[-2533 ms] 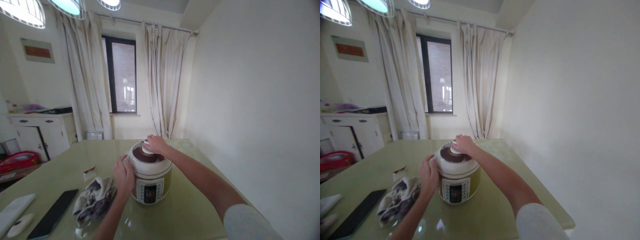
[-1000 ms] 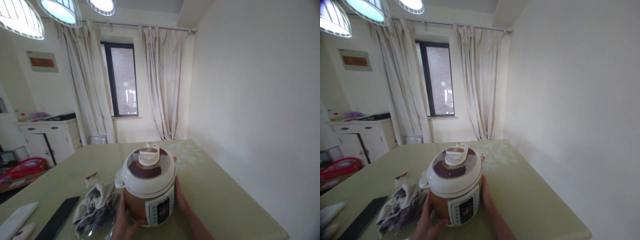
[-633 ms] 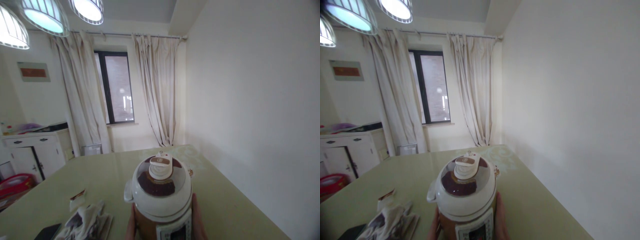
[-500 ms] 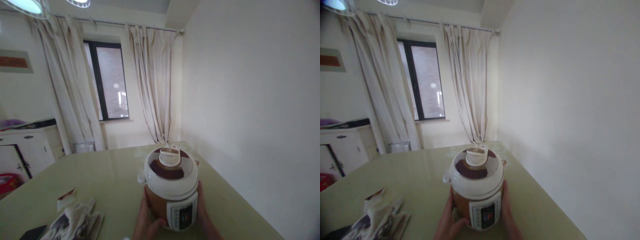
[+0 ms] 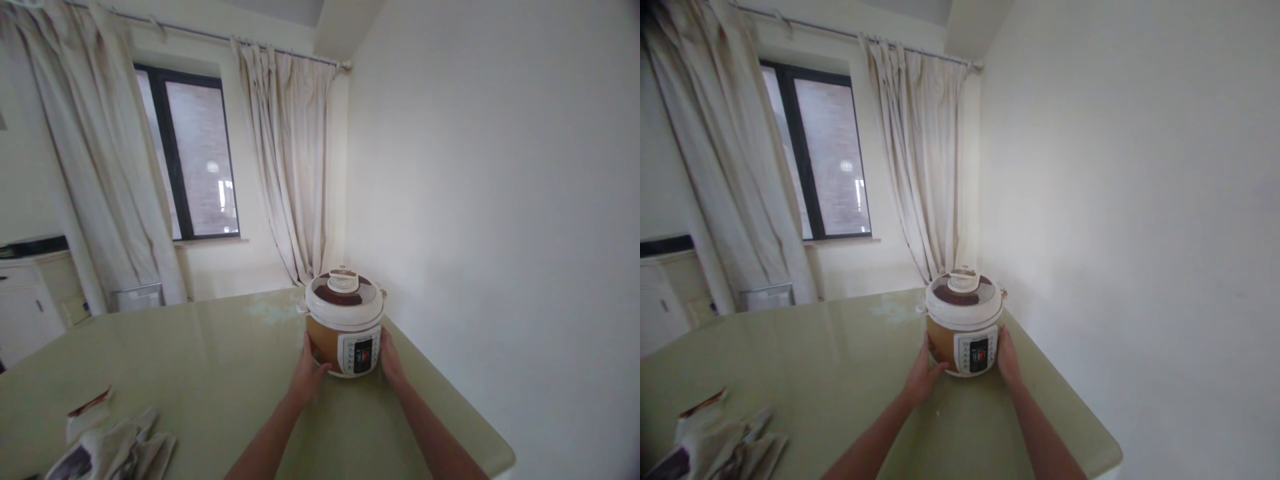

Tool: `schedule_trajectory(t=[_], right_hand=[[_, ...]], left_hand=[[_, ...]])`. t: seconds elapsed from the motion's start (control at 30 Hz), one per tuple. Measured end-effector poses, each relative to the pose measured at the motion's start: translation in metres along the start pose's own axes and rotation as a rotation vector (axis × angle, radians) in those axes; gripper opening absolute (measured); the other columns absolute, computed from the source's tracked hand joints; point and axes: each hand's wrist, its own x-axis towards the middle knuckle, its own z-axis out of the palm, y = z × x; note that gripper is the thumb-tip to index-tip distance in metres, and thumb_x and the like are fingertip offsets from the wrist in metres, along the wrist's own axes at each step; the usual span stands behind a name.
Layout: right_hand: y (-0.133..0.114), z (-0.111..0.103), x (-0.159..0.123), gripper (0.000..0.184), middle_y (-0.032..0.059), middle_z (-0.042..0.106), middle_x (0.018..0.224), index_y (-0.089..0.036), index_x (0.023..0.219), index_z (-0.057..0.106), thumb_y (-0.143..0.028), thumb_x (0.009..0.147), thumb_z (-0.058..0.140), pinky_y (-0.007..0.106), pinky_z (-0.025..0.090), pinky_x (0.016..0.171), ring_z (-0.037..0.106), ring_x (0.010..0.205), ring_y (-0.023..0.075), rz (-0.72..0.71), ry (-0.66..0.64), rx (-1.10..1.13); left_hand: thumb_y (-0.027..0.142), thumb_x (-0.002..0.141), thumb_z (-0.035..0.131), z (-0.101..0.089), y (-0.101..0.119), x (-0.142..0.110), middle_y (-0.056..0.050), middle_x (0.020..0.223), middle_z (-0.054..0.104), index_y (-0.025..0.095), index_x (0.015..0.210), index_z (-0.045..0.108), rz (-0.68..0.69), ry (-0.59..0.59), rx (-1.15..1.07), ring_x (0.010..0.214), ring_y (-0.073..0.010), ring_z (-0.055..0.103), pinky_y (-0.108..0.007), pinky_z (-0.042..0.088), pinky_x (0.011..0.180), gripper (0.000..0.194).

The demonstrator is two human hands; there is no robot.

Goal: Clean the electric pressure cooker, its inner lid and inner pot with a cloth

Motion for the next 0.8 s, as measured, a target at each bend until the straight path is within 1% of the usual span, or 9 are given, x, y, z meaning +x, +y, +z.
schedule_trajectory(t=[0.07, 0.1, 0.17, 0.23, 0.33, 0.43, 0.5, 0.67, 0.8], right_hand=[[0.015, -0.018, -0.021, 0.08, 0.022, 0.065, 0.141, -0.012, 0.136, 0.066, -0.067, 0.082, 0.047, 0.053, 0.042, 0.118, 0.058, 0.136, 0.0382, 0.012, 0.075, -0.074], [0.021, -0.027, -0.031, 0.078, 0.023, 0.065, 0.14, -0.011, 0.136, 0.065, -0.064, 0.081, 0.047, 0.053, 0.043, 0.116, 0.06, 0.133, 0.0387, 0.015, 0.113, -0.107], [0.028, -0.04, -0.046, 0.069, 0.0225, 0.07, 0.131, -0.012, 0.129, 0.068, -0.057, 0.082, 0.045, 0.052, 0.05, 0.109, 0.067, 0.122, 0.0376, 0.026, 0.156, -0.165], [0.026, -0.047, -0.053, 0.057, 0.0191, 0.075, 0.118, -0.016, 0.117, 0.072, -0.051, 0.084, 0.043, 0.047, 0.054, 0.1, 0.072, 0.109, 0.0348, 0.026, 0.11, -0.222], [0.016, -0.044, -0.054, 0.042, 0.0149, 0.078, 0.106, -0.019, 0.102, 0.075, -0.042, 0.086, 0.042, 0.043, 0.055, 0.093, 0.073, 0.101, 0.0314, -0.023, -0.047, -0.391], [0.009, -0.039, -0.052, 0.036, 0.0137, 0.078, 0.104, -0.018, 0.095, 0.076, -0.031, 0.089, 0.043, 0.039, 0.052, 0.093, 0.072, 0.101, 0.0286, -0.063, -0.165, -0.608], [0.007, -0.037, -0.051, 0.035, 0.014, 0.077, 0.107, -0.016, 0.096, 0.076, -0.026, 0.091, 0.043, 0.035, 0.049, 0.095, 0.07, 0.103, 0.0265, -0.083, -0.208, -0.703], [0.0, -0.034, -0.057, 0.034, 0.0138, 0.075, 0.108, -0.014, 0.1, 0.076, -0.019, 0.097, 0.042, 0.032, 0.046, 0.095, 0.067, 0.106, 0.0248, -0.14, -0.245, -0.898], [-0.008, -0.028, -0.067, 0.033, 0.015, 0.072, 0.122, -0.013, 0.112, 0.073, -0.013, 0.094, 0.046, 0.034, 0.042, 0.1, 0.062, 0.117, 0.0268, -0.259, -0.276, -1.069]], left_hand=[[0.03, 0.09, 0.056, -0.007, -0.004, -0.027, -0.017, 0.171, 0.032, 0.016, 0.167, 0.021, 0.01, 0.006, 0.14, 0.158, -0.029, 0.03, -0.048, 0.025, 0.131, 0.086], [0.03, 0.091, 0.053, -0.011, -0.006, -0.04, -0.016, 0.167, 0.039, 0.016, 0.164, 0.031, 0.022, 0.017, 0.203, 0.156, -0.0293, 0.036, -0.048, 0.027, 0.13, 0.077], [0.029, 0.094, 0.047, -0.018, -0.008, -0.064, -0.015, 0.159, 0.051, 0.018, 0.157, 0.046, 0.048, 0.051, 0.277, 0.15, -0.0288, 0.046, -0.049, 0.033, 0.127, 0.064], [0.026, 0.095, 0.044, -0.023, -0.007, -0.078, -0.013, 0.153, 0.058, 0.02, 0.15, 0.056, 0.073, 0.074, 0.316, 0.145, -0.0276, 0.051, -0.05, 0.036, 0.126, 0.057], [0.023, 0.092, 0.048, -0.026, -0.004, -0.088, -0.011, 0.146, 0.065, 0.022, 0.135, 0.069, 0.079, 0.019, 0.419, 0.141, -0.0289, 0.056, -0.051, 0.039, 0.124, 0.048], [0.022, 0.095, 0.046, -0.024, 0.0, -0.093, -0.01, 0.145, 0.067, 0.022, 0.128, 0.074, 0.073, -0.058, 0.541, 0.139, -0.0276, 0.058, -0.049, 0.041, 0.122, 0.042], [0.019, 0.098, 0.043, -0.022, 0.002, -0.095, -0.009, 0.146, 0.066, 0.022, 0.127, 0.074, 0.079, -0.057, 0.588, 0.139, -0.0246, 0.057, -0.046, 0.04, 0.123, 0.042], [0.014, 0.098, 0.042, -0.024, 0.007, -0.096, -0.008, 0.143, 0.068, 0.021, 0.121, 0.075, 0.06, -0.017, 0.624, 0.136, -0.0214, 0.06, -0.041, 0.041, 0.121, 0.041], [0.016, 0.1, 0.043, -0.026, 0.008, -0.095, -0.008, 0.141, 0.069, 0.021, 0.122, 0.075, 0.048, -0.037, 0.613, 0.134, -0.0217, 0.062, -0.041, 0.043, 0.12, 0.04]])
